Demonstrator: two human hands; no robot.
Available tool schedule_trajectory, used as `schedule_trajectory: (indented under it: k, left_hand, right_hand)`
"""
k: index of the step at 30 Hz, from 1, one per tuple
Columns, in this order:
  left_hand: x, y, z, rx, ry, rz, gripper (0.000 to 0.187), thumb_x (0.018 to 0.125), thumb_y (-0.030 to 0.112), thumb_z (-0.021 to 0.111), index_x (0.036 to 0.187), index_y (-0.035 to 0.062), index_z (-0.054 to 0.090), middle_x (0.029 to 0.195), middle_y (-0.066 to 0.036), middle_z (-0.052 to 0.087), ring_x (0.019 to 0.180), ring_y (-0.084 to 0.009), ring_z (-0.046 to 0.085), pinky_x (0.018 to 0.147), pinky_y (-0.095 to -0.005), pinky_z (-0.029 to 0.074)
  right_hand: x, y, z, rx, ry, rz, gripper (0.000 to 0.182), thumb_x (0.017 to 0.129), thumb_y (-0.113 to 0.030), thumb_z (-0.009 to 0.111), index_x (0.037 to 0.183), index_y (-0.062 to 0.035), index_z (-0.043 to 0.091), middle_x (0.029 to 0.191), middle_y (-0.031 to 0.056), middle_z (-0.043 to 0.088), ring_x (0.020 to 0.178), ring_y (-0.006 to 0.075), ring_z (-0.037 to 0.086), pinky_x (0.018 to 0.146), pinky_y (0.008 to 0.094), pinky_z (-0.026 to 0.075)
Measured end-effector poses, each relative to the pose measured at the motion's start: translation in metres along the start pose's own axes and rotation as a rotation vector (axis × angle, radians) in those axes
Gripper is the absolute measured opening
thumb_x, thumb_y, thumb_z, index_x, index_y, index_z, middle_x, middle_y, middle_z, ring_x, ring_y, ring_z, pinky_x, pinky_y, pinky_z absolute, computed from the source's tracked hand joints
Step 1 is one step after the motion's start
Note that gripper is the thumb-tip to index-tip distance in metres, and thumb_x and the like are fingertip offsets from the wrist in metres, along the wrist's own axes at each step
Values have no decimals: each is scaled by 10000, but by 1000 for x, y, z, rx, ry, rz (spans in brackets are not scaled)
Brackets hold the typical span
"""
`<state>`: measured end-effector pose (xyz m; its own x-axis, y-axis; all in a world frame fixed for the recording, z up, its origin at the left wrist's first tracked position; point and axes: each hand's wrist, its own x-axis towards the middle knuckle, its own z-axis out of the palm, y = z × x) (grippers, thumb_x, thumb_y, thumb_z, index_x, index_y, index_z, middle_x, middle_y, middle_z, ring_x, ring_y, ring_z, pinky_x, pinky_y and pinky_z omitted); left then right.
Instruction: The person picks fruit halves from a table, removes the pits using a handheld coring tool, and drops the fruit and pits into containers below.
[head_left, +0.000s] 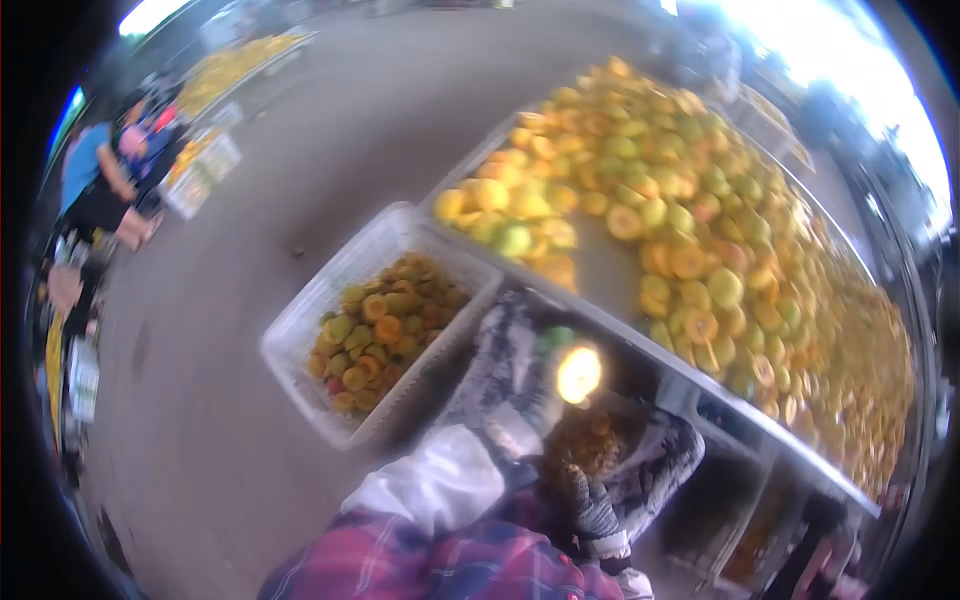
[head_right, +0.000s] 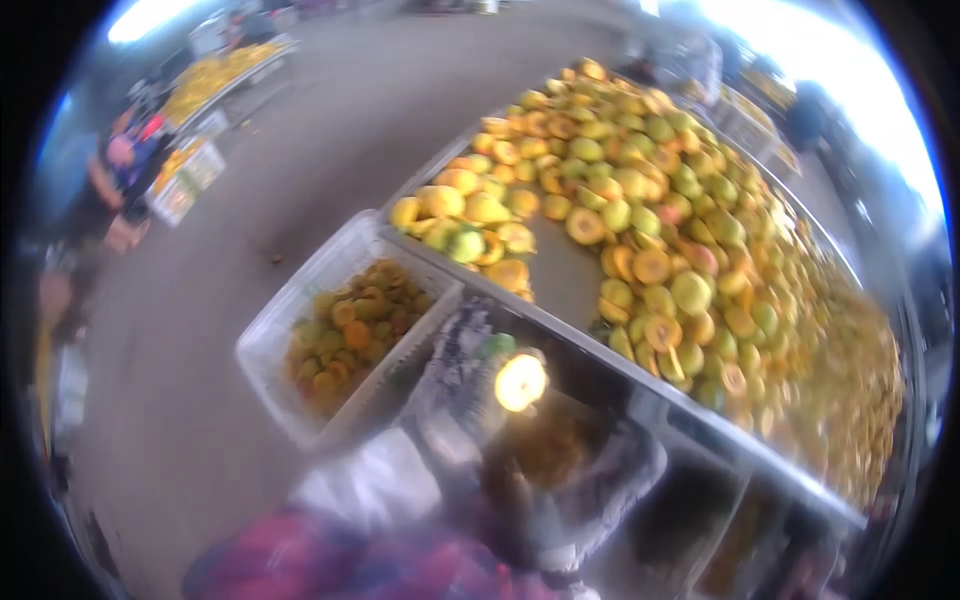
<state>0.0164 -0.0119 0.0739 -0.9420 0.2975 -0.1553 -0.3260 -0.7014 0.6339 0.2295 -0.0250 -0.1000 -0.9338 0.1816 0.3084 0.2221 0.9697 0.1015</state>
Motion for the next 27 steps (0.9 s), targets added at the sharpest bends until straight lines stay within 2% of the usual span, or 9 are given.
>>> schedule_trajectory:
  k: [2, 4, 8, 9, 17, 19, 20, 22, 27]
  left_hand:
    - [45, -61, -78, -47, -256, -630, 251, 972, 231, 545, 1130, 38, 572, 1031, -104, 657, 849, -194, 667, 660, -300, 590]
    - [40, -26, -61, 116, -338, -801, 251, 962, 233, 557, 1117, 36, 574, 1051, -106, 654, 888, -208, 673, 638, -309, 602]
    - [32, -32, -58, 107, -377, -774, 218, 900, 143, 614, 1073, 16, 579, 982, -140, 656, 850, -213, 671, 677, -322, 587]
    - [34, -67, -88, 579, -524, -274, 245, 952, 213, 544, 1084, 9, 578, 978, -144, 656, 837, -226, 665, 739, -325, 569]
    - [11, -50, -65, 435, -446, -750, 487, 965, 415, 463, 1167, -16, 563, 998, -161, 646, 861, -261, 641, 748, -345, 548]
    - [-16, -58, -71, 1115, -638, 543, 426, 896, 194, 654, 1229, -52, 557, 1075, -133, 650, 947, -229, 632, 844, -338, 521]
    - [-21, -75, -73, 1119, -647, 542, 426, 896, 194, 654, 1229, -52, 557, 1075, -133, 650, 947, -229, 632, 844, -338, 521]
    - [-19, -122, -89, 1290, -9, 358, 381, 848, 202, 705, 1154, -16, 641, 1059, -110, 662, 973, -203, 629, 852, -323, 511]
    - [-9, -146, -120, 1250, 47, 280, 286, 844, 244, 694, 1040, 36, 706, 995, -91, 678, 942, -193, 638, 838, -305, 509]
  right_hand:
    - [43, -3, -74, 452, -117, 319, 372, 941, -73, 518, 1302, 11, 546, 1201, 205, 622, 1094, 335, 610, 897, 399, 493]
    - [56, 4, -84, 638, -30, 429, 351, 958, -99, 516, 1290, 9, 556, 1186, 202, 631, 1097, 334, 608, 919, 390, 483]
    - [66, 9, -63, 1129, -6, 631, 432, 937, -110, 491, 1359, -13, 485, 1139, 181, 598, 936, 294, 614, 811, 374, 531]
    - [74, 12, -69, 1263, 55, 693, 424, 942, -105, 479, 1357, -19, 488, 1131, 202, 600, 950, 321, 619, 831, 398, 529]
    - [98, 30, -68, 782, 67, 514, 466, 913, -96, 482, 1368, -15, 422, 1018, 234, 601, 858, 382, 623, 742, 470, 512]
    - [92, 28, -54, 795, 17, 524, 455, 919, -106, 478, 1358, 1, 425, 1019, 235, 599, 846, 381, 620, 750, 467, 510]
    - [90, 26, -45, 806, -37, 524, 446, 926, -117, 474, 1349, 16, 429, 1021, 236, 597, 833, 379, 618, 758, 464, 508]
    - [81, 18, -16, 983, 31, 637, 326, 939, -154, 483, 1226, -1, 507, 995, 242, 622, 855, 404, 621, 760, 466, 500]
    - [82, 17, -16, 1146, 329, 595, 263, 852, -173, 597, 1036, 15, 578, 903, 258, 650, 826, 430, 635, 722, 485, 500]
